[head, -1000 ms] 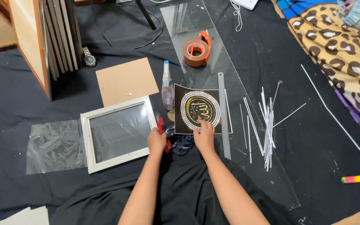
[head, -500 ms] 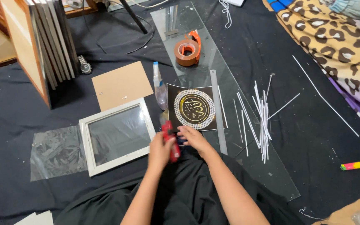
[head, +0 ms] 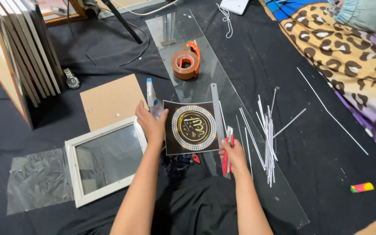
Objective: Cleaning a glass frame, inserting artwork, and trimming material using a ruler and utility knife.
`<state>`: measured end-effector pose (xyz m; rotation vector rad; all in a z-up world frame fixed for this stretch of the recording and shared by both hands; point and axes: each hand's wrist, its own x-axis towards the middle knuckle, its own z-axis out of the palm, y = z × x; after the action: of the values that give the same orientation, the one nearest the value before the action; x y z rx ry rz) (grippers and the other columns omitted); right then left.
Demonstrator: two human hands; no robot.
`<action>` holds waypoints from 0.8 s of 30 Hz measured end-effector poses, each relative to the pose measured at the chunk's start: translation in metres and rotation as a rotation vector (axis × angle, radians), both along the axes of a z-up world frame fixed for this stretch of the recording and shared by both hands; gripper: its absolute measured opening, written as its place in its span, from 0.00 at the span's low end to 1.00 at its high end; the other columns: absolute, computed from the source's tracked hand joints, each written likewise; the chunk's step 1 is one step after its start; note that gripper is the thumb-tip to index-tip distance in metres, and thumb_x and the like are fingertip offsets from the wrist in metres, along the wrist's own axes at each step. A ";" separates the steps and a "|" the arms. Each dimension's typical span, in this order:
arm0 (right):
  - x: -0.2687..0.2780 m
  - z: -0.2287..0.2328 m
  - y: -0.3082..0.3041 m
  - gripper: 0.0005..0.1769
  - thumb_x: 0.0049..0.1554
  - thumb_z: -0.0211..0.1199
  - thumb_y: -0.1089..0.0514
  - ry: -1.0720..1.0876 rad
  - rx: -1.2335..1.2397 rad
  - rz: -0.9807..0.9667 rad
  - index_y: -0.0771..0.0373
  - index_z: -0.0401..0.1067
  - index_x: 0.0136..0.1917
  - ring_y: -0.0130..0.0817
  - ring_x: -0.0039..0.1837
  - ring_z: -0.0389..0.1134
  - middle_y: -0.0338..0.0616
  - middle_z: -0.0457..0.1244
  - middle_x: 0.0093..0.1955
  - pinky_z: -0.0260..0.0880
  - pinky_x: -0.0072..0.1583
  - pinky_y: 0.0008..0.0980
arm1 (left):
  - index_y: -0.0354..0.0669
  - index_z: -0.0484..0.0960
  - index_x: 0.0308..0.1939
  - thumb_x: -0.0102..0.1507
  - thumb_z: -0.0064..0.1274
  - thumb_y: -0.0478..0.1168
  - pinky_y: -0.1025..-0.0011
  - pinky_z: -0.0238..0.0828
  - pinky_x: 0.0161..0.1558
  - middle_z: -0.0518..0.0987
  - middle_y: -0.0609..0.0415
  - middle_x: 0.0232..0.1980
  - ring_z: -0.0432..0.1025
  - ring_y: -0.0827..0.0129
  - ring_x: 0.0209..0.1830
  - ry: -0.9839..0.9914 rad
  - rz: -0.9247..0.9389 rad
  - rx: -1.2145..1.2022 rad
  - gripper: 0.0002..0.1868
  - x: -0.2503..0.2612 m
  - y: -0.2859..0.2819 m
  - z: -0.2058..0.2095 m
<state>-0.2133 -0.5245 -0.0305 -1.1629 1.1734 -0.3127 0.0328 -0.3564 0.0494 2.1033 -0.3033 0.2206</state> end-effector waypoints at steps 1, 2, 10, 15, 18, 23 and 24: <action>0.004 -0.003 -0.001 0.23 0.60 0.67 0.52 -0.005 0.001 0.003 0.66 0.67 0.63 0.42 0.42 0.74 0.60 0.70 0.47 0.79 0.43 0.38 | 0.32 0.60 0.71 0.53 0.73 0.39 0.46 0.54 0.69 0.63 0.33 0.67 0.59 0.35 0.70 -0.005 0.003 0.001 0.49 0.012 -0.003 -0.001; 0.008 -0.006 -0.003 0.23 0.60 0.66 0.52 -0.010 0.018 0.012 0.65 0.67 0.63 0.40 0.41 0.74 0.58 0.70 0.47 0.79 0.43 0.37 | 0.38 0.68 0.67 0.57 0.70 0.39 0.47 0.59 0.65 0.71 0.38 0.61 0.65 0.38 0.66 0.079 -0.029 0.008 0.38 0.023 -0.006 -0.002; 0.012 -0.014 -0.017 0.24 0.61 0.64 0.52 0.058 0.017 -0.011 0.66 0.66 0.66 0.41 0.45 0.72 0.59 0.69 0.51 0.77 0.47 0.39 | 0.49 0.77 0.53 0.61 0.66 0.44 0.41 0.71 0.52 0.81 0.47 0.47 0.76 0.42 0.53 -0.014 -0.010 0.068 0.20 0.097 -0.023 -0.003; 0.006 -0.028 -0.026 0.24 0.54 0.71 0.57 0.162 -0.099 -0.033 0.64 0.70 0.63 0.37 0.41 0.70 0.53 0.68 0.44 0.75 0.43 0.33 | 0.56 0.76 0.56 0.61 0.66 0.44 0.47 0.72 0.56 0.82 0.55 0.49 0.77 0.52 0.54 0.024 0.018 0.100 0.21 0.136 -0.035 -0.030; 0.000 -0.037 -0.033 0.25 0.47 0.76 0.51 0.394 -0.232 0.046 0.57 0.76 0.57 0.45 0.51 0.71 0.50 0.67 0.48 0.73 0.49 0.42 | 0.40 0.58 0.75 0.54 0.78 0.45 0.45 0.57 0.72 0.63 0.33 0.69 0.60 0.39 0.73 -0.112 0.106 0.019 0.54 0.141 -0.035 -0.068; -0.008 -0.059 -0.035 0.15 0.47 0.76 0.50 0.478 -0.325 0.134 0.48 0.80 0.49 0.42 0.50 0.72 0.41 0.68 0.44 0.72 0.49 0.38 | 0.39 0.70 0.66 0.54 0.71 0.39 0.45 0.56 0.67 0.69 0.39 0.65 0.63 0.42 0.67 -0.238 0.028 0.228 0.39 0.003 -0.056 -0.024; -0.011 -0.062 -0.035 0.14 0.46 0.76 0.48 0.502 -0.353 0.167 0.46 0.80 0.47 0.40 0.50 0.73 0.38 0.69 0.43 0.71 0.49 0.37 | 0.41 0.79 0.59 0.48 0.73 0.38 0.47 0.58 0.65 0.74 0.41 0.62 0.67 0.46 0.65 -0.321 -0.132 0.318 0.35 -0.023 -0.063 -0.025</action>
<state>-0.2248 -0.5591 -0.0930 -1.7046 1.4792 -0.0993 0.0097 -0.4191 0.0239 2.3470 -0.7052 0.4583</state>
